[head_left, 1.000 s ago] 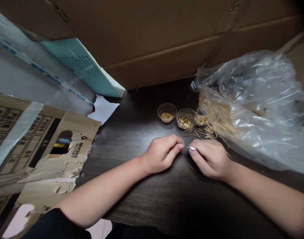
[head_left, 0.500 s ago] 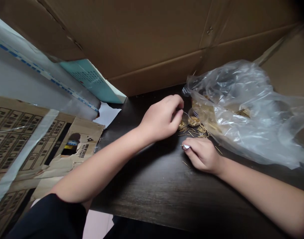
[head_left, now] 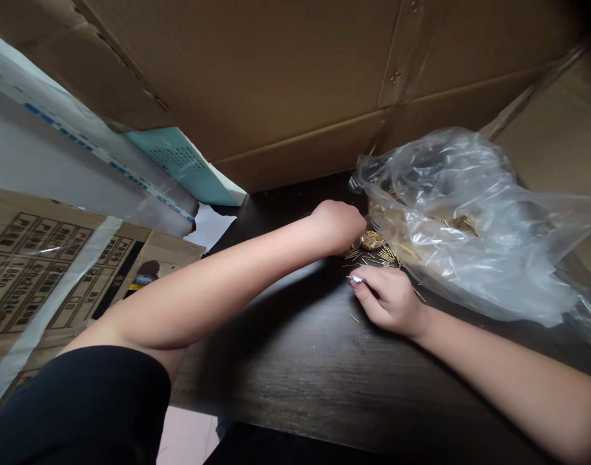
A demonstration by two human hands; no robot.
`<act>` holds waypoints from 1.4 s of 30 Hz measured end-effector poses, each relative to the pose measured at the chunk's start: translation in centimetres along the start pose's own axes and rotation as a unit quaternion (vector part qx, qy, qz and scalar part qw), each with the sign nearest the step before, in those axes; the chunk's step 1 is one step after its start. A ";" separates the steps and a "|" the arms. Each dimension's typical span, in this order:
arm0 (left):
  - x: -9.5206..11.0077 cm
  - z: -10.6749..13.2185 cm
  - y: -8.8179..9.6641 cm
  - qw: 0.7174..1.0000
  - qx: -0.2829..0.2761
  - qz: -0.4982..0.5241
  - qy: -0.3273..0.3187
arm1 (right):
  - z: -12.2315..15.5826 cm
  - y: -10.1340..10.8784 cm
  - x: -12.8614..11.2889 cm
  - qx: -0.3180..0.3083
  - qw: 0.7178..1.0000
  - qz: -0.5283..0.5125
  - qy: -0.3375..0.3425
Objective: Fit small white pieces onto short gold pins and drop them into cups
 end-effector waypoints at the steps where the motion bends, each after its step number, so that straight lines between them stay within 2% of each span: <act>1: 0.0 0.0 -0.1 1.000 -0.001 -0.001 0.001 | 0.0 0.0 0.0 0.002 1.000 0.000 -0.001; 7: 0.1 -0.1 -0.3 1.000 -0.020 -0.013 -0.020 | -0.2 0.3 0.0 0.007 1.000 -0.006 -0.008; 13: -0.5 -0.3 -0.5 1.000 -0.029 0.002 -0.009 | 0.0 0.2 0.3 0.008 1.000 -0.010 -0.017; 23: 0.4 0.1 -0.2 0.998 -0.051 -0.020 -0.030 | 0.0 0.3 0.5 0.017 1.000 -0.005 -0.026; 30: -0.9 0.3 0.1 0.996 -0.063 0.000 -0.064 | 0.3 0.2 0.9 0.018 0.999 -0.006 -0.032; 35: -1.5 1.0 0.8 0.995 -0.032 0.002 -0.092 | 0.4 -0.1 1.1 0.013 0.999 -0.004 -0.039; 42: -1.4 1.6 1.0 0.995 -0.005 0.017 -0.094 | 0.1 0.0 1.0 0.014 0.999 -0.006 -0.040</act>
Point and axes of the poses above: each hand's wrist, its own z-axis away from the middle knuckle, its own y-axis out of the back of the hand, x = y × z, the point moved 8 cm from there along -z, towards the middle knuckle, and after that the axes turned 15 degrees about z, right-handed, at the moved point
